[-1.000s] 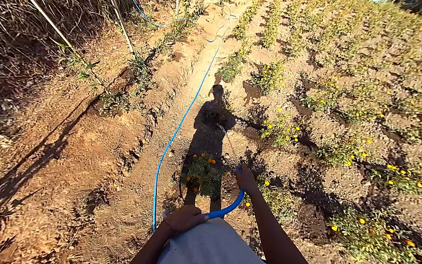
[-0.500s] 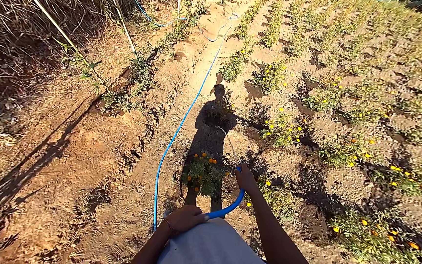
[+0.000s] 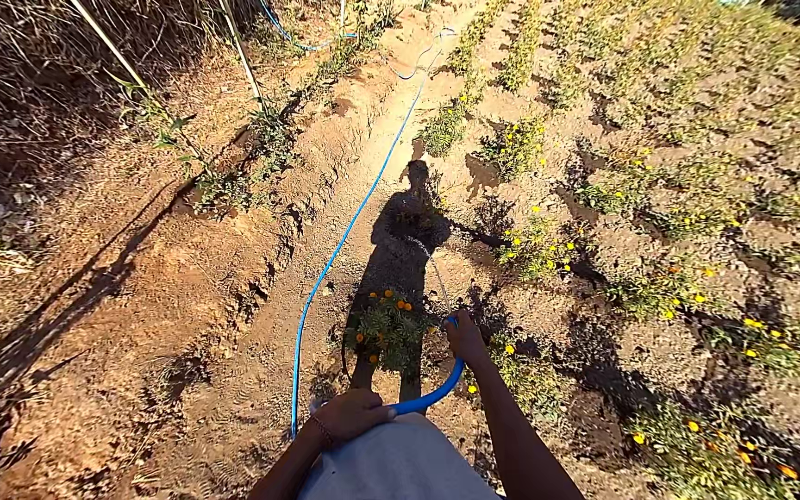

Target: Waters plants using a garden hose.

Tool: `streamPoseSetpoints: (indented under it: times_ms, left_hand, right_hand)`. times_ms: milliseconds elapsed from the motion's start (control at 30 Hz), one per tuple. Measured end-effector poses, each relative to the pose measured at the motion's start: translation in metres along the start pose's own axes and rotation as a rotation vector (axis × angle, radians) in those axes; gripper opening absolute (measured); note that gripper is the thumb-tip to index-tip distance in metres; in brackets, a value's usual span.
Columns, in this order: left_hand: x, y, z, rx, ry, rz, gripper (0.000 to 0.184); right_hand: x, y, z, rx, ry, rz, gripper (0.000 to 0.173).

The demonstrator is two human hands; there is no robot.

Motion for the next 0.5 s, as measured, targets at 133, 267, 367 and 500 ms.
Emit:
streamPoseSetpoints:
  times_ms: [133,267,367,500]
  left_hand:
    - [0.0002,-0.001,0.0002,-0.008,-0.002,0.0,0.054]
    - [-0.0012,-0.001,0.0009,-0.005,0.011,0.002,0.054]
    - [-0.0013,-0.0017,0.001,-0.007,0.01,0.001,0.054]
    - [-0.0015,-0.0021,0.0014,-0.005,0.012,-0.003,0.055]
  right_hand:
    - [0.0003,-0.0007,0.0009,0.013,-0.008,-0.001,0.032]
    - [0.0008,-0.0011,0.0023,0.011,-0.01,-0.003,0.032]
    - [0.0011,-0.0028,0.0023,0.003,-0.009,-0.017,0.033]
    - [0.0001,-0.0059,0.0017,-0.01,-0.015,-0.017,0.033]
Point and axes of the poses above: each hand's wrist, its own x-axis towards the middle knuckle, its own z-axis out of the palm, y = z × x, the point moved 5 cm from there along x, towards the middle knuckle
